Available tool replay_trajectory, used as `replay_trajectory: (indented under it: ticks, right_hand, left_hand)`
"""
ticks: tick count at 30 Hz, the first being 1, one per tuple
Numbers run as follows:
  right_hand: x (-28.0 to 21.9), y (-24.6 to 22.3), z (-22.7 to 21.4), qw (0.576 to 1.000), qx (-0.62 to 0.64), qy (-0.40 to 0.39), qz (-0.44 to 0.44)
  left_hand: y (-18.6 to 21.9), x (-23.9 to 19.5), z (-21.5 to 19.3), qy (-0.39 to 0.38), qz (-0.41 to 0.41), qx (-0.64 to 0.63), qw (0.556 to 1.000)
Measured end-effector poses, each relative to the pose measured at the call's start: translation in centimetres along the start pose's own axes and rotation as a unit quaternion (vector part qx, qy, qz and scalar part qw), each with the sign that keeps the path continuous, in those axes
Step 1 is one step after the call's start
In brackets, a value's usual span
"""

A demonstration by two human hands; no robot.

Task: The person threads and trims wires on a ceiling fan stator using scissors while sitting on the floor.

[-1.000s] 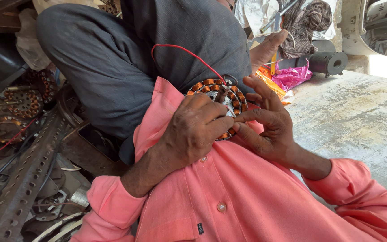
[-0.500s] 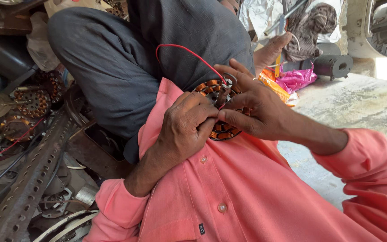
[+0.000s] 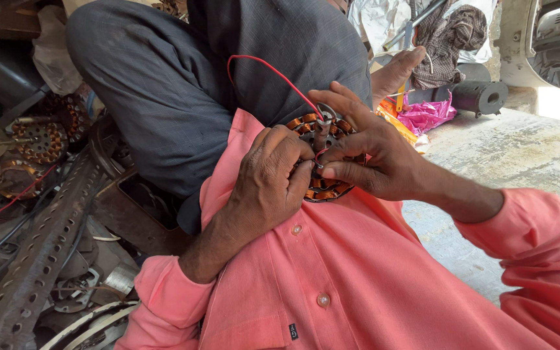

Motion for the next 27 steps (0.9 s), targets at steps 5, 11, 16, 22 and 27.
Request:
replay_trajectory:
  ticks: [5,11,16,22,27]
  right_hand:
    - [-1.2,-0.6,-0.6,0.998,-0.004,0.046,-0.040]
    - [-3.5,-1.0,-1.0,0.983,-0.102,0.088,-0.121]
    - [-4.1,1.4,-0.3,0.991,0.016,0.117,0.063]
    - [-3.2,-1.9,0.4,0.968,-0.164,0.160,-0.102]
    - [-3.3,-2.7,-0.7,0.975,-0.084,0.177,-0.104]
  left_hand:
    - [0.6,-0.2,-0.8,-0.005,0.014,-0.007,1.000]
    - [1.2,-0.7,-1.7,0.000,0.017,-0.022,1.000]
    - [2.6,-0.8,-0.9,-0.042,0.021,-0.079,0.996]
    - [5.0,-0.5,0.4,-0.060,0.152,-0.067,0.984]
    - [4.4,0.3,-0.1,-0.006,0.081,-0.109,0.991]
Point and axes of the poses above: each hand's wrist, its own x-axis towards the middle knuckle, its own z-axis out of the palm, y = z × x, the point moved 6 cm from there along x, towards the middle knuckle, and after that the axes turned 9 degrees about y, right-handed, at the moved point
